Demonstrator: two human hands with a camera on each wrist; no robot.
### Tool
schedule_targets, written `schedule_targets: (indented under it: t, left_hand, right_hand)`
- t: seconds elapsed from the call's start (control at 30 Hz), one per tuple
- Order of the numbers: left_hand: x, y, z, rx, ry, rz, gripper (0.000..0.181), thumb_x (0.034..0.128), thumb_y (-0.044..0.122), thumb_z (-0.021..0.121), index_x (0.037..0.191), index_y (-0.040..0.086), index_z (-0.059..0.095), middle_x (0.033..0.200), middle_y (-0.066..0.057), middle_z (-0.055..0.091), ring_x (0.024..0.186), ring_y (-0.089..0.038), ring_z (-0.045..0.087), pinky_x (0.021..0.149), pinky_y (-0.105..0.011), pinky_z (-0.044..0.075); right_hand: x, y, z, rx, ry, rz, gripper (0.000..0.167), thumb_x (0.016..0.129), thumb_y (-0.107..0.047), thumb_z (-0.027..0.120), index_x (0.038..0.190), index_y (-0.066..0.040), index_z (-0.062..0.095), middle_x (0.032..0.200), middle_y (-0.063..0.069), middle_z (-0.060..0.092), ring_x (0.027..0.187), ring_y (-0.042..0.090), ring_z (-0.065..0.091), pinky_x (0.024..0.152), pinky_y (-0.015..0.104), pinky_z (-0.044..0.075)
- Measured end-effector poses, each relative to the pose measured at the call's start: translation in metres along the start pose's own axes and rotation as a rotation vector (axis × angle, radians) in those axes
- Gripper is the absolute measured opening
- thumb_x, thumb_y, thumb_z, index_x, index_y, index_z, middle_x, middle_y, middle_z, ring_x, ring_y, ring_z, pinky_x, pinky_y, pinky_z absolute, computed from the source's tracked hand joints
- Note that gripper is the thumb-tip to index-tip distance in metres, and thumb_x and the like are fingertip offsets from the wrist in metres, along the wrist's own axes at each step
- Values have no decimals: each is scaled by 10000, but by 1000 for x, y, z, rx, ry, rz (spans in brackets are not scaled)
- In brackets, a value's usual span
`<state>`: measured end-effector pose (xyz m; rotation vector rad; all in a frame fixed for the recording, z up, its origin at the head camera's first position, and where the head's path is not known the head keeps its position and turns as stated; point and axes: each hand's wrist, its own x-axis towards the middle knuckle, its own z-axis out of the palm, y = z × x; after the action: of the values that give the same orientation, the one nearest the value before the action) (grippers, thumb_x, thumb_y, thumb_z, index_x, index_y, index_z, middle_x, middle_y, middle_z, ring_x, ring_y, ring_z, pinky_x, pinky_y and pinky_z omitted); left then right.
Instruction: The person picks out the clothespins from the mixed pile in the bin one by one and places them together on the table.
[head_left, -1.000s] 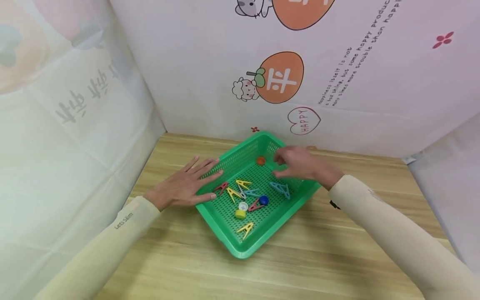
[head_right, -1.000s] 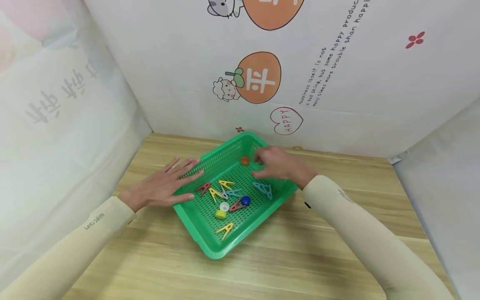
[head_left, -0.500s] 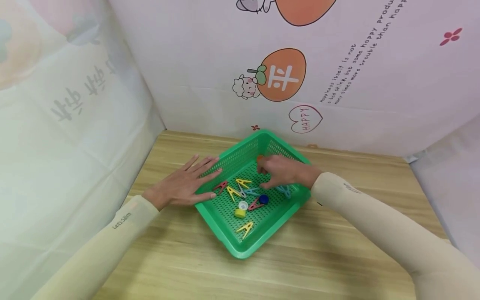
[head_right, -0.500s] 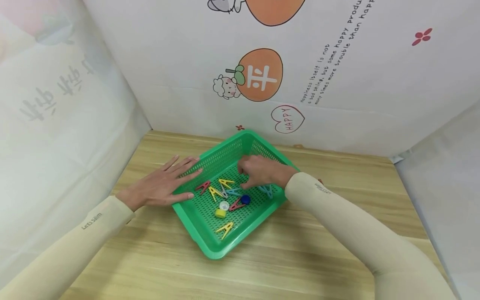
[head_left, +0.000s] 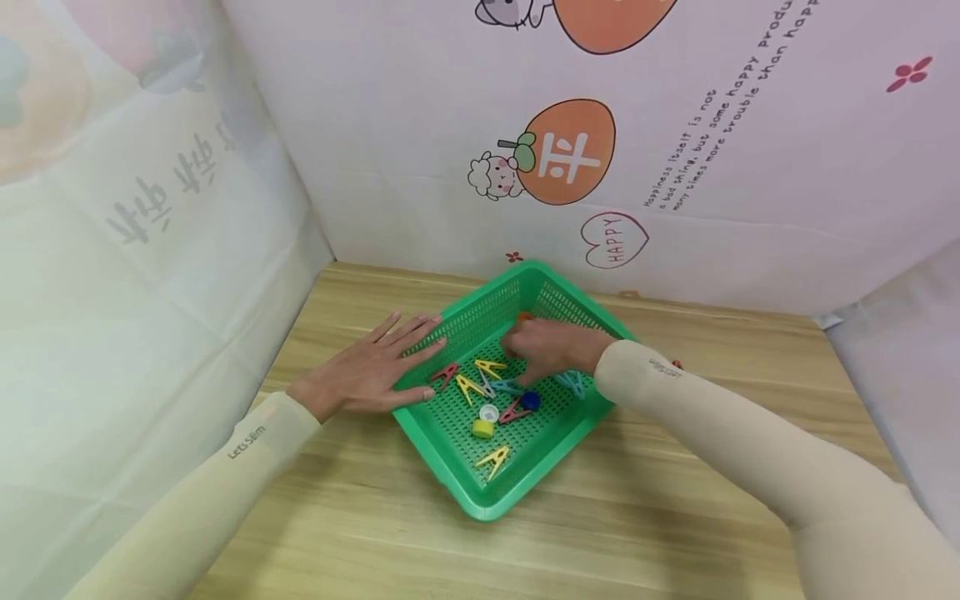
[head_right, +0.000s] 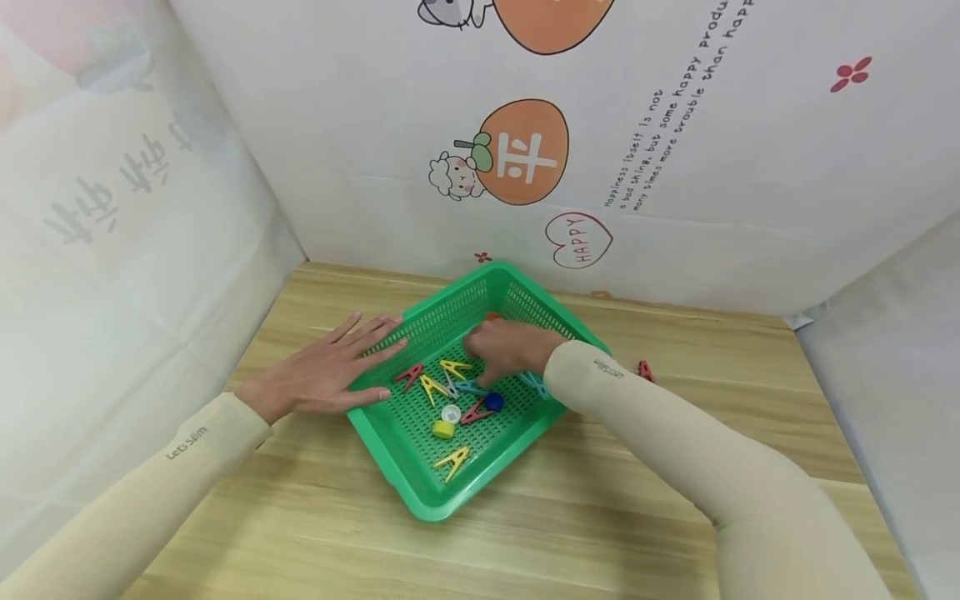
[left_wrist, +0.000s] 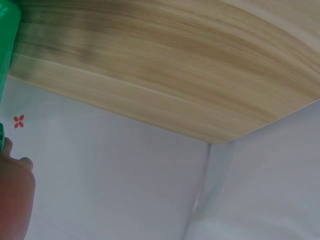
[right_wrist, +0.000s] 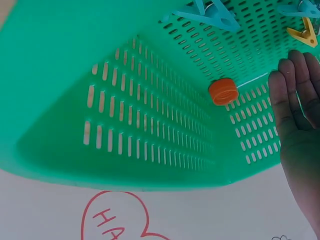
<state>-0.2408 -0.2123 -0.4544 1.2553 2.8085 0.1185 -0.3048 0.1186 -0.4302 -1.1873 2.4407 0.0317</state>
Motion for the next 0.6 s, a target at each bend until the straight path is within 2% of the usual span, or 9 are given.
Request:
schedule_targets:
  t: [0.17, 0.4, 0.6]
  left_hand:
    - [1, 0, -1, 6, -10, -5, 842, 1088, 643, 486, 1743, 156, 276, 1857, -80, 43, 1722, -317, 97, 1407, -565, 35]
    - [2, 0, 3, 7, -28, -11, 852, 1089, 651, 473, 1748, 157, 255, 1858, -78, 22, 1725, -305, 59, 1409, -549, 12]
    - [2, 0, 2, 3, -16, -17, 842, 1089, 637, 484, 1743, 150, 272, 1857, -83, 51, 1722, -315, 89, 1410, -545, 22]
  right_hand:
    - [7, 0, 2, 7, -37, -2, 399, 956, -332, 844, 1256, -85, 753, 1217, 55, 775, 976, 111, 706, 923, 355, 653]
    - [17, 3, 8, -6, -73, -21, 389, 940, -356, 865, 1220, -110, 754, 1173, 18, 744, 995, 117, 663, 920, 331, 634]
    - [21, 2, 11, -31, -132, 17, 378, 943, -380, 856, 1217, -145, 743, 1181, -11, 712, 985, 120, 630, 900, 341, 619]
